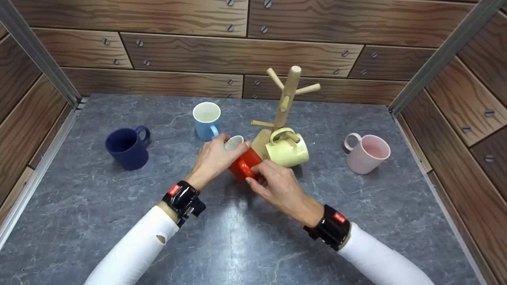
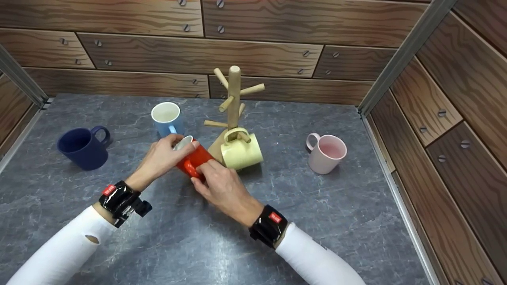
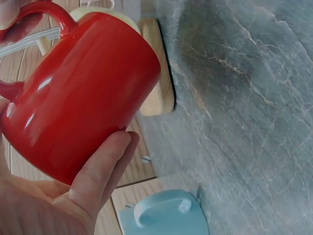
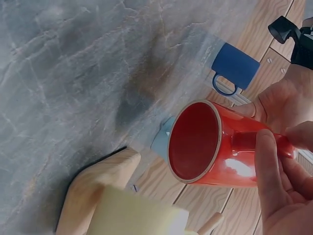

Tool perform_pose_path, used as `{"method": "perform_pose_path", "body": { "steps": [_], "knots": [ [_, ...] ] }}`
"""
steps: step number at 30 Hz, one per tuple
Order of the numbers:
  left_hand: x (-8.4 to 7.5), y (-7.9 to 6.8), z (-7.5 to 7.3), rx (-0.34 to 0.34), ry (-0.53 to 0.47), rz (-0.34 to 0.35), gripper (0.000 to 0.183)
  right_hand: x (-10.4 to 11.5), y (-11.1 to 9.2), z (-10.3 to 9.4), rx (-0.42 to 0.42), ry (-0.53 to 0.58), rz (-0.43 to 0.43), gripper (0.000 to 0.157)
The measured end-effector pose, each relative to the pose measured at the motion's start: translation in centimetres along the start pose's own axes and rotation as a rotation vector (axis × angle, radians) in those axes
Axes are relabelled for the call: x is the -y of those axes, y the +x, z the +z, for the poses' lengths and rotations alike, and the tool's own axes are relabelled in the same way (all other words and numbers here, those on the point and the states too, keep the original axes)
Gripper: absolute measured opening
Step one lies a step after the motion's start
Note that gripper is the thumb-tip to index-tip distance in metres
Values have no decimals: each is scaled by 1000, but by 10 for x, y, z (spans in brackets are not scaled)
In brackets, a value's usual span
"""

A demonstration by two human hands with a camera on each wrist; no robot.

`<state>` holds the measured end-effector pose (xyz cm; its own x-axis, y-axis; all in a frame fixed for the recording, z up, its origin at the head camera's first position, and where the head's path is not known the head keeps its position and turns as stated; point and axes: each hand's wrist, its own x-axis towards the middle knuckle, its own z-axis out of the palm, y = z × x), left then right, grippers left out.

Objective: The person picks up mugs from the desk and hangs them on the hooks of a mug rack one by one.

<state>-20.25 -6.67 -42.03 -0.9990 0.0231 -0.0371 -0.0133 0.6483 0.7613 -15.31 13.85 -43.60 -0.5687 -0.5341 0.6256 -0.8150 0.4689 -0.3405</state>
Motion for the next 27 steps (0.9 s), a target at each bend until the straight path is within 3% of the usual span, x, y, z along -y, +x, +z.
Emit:
{"method": "perform_pose_path", "body": {
  "steps": [4, 12, 20, 27],
  "knots": [
    [0, 1, -3, 22, -30, -1, 88, 0, 3, -1, -13, -8, 6, 14],
    [6, -1, -8, 34, -84, -12, 89, -8, 8, -4, -40, 43, 150, 12],
    [11, -1, -9, -31, -129, 35, 89, -11, 22, -8, -41, 102, 276, 11],
    [14, 2, -9, -78, -214, 50, 91, -16, 37, -9, -68, 89, 319, 13]
  ]
}}
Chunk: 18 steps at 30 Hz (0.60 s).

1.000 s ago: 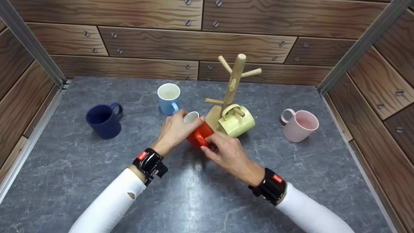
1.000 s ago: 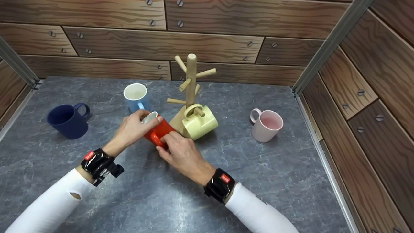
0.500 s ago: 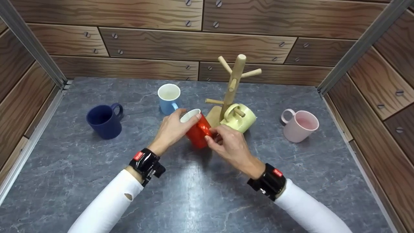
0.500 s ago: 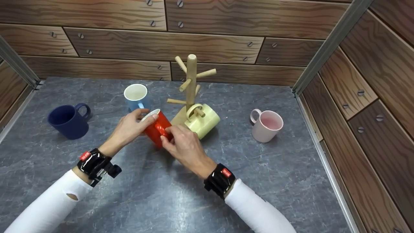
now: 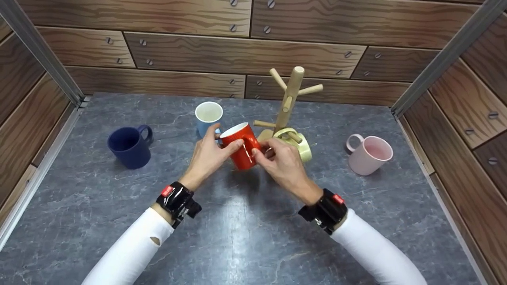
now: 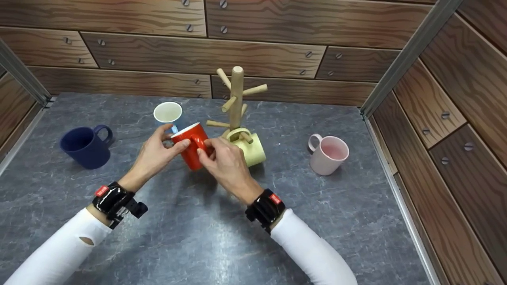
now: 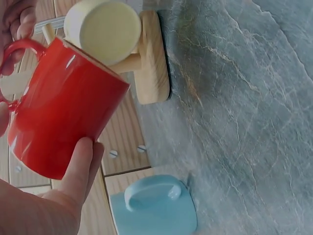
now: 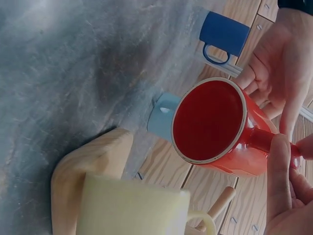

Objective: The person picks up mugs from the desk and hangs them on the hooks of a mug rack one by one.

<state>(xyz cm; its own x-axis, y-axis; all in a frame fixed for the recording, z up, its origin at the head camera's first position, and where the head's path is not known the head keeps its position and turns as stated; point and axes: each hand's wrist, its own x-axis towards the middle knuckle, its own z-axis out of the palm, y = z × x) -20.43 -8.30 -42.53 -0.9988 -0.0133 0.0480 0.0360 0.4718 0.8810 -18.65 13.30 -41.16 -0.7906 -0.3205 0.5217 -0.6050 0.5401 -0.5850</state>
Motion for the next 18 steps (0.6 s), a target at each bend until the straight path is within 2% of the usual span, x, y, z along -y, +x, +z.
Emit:
{"method": "perform_pose_path", "body": {
  "steps": [10, 18],
  "knots": [
    [-2, 10, 10, -88, -105, -28, 83, -3, 15, 4, -46, 3, 48, 16],
    [0, 19, 15, -119, -167, -75, 76, -7, 24, 10, -57, -1, 91, 20]
  ]
}}
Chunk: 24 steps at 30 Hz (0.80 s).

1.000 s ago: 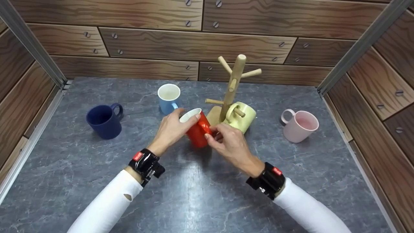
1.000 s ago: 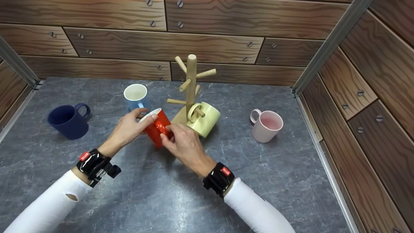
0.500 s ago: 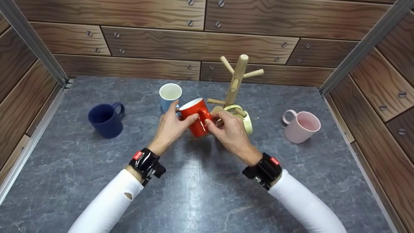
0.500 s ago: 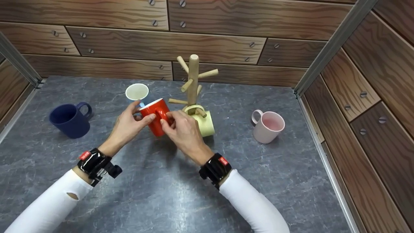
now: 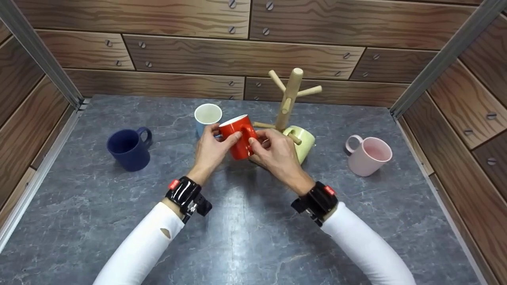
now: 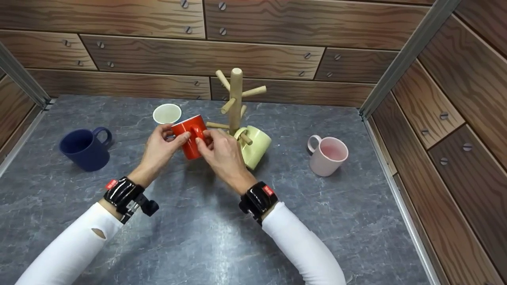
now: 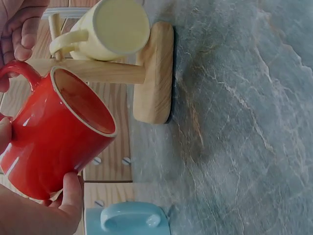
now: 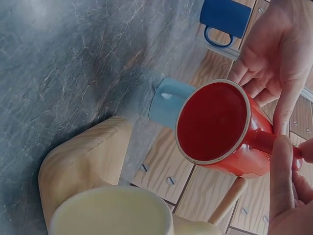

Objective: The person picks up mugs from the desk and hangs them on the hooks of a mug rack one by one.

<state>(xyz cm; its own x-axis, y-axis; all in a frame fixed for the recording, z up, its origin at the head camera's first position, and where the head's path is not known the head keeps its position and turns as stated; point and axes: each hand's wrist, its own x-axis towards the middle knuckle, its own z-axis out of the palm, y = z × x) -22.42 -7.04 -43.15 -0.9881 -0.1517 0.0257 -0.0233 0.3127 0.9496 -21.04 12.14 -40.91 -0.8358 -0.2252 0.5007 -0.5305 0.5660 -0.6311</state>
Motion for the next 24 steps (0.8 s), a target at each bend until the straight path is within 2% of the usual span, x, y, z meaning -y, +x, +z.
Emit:
{"method": "perform_pose_path", "body": {
  "steps": [7, 14, 20, 24],
  "knots": [
    [0, 9, 9, 6, -68, -4, 79, -5, 8, 5, -13, -42, 78, 22],
    [1, 15, 20, -14, -135, -25, 68, -10, 13, 6, -15, -64, 145, 24],
    [0, 18, 26, -17, -86, -29, 64, -12, 16, 6, -14, -47, 142, 28],
    [-1, 19, 29, 7, -31, -35, 65, -14, 16, 6, -24, -76, 135, 26]
  ]
}}
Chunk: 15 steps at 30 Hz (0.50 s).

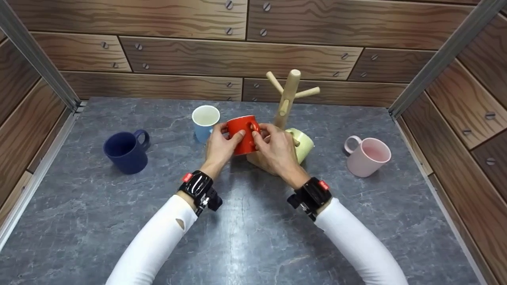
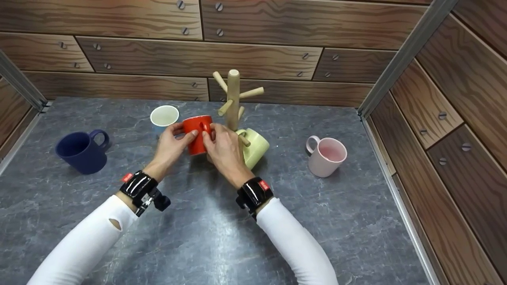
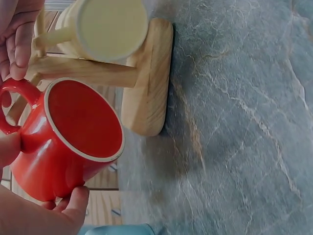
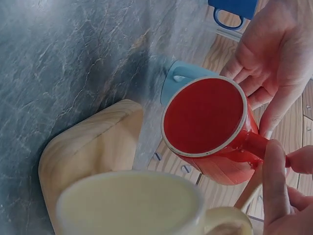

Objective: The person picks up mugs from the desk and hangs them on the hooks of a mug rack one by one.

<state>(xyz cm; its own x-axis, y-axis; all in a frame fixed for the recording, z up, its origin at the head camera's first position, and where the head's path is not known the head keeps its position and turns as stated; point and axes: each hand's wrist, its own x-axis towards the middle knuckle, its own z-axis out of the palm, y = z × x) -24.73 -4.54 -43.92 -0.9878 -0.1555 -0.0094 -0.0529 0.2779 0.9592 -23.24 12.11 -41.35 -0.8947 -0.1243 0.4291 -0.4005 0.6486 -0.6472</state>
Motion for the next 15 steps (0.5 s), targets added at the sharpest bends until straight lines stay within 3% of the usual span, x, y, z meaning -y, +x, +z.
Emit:
{"method": "perform_pose_path", "body": {
  "steps": [4, 15],
  "knots": [
    [0, 0, 4, 38, 13, -4, 67, -3, -1, -1, -27, -85, -45, 25],
    [-4, 0, 16, 88, 79, -5, 68, -10, -2, -7, -84, -310, -284, 20]
  ]
}}
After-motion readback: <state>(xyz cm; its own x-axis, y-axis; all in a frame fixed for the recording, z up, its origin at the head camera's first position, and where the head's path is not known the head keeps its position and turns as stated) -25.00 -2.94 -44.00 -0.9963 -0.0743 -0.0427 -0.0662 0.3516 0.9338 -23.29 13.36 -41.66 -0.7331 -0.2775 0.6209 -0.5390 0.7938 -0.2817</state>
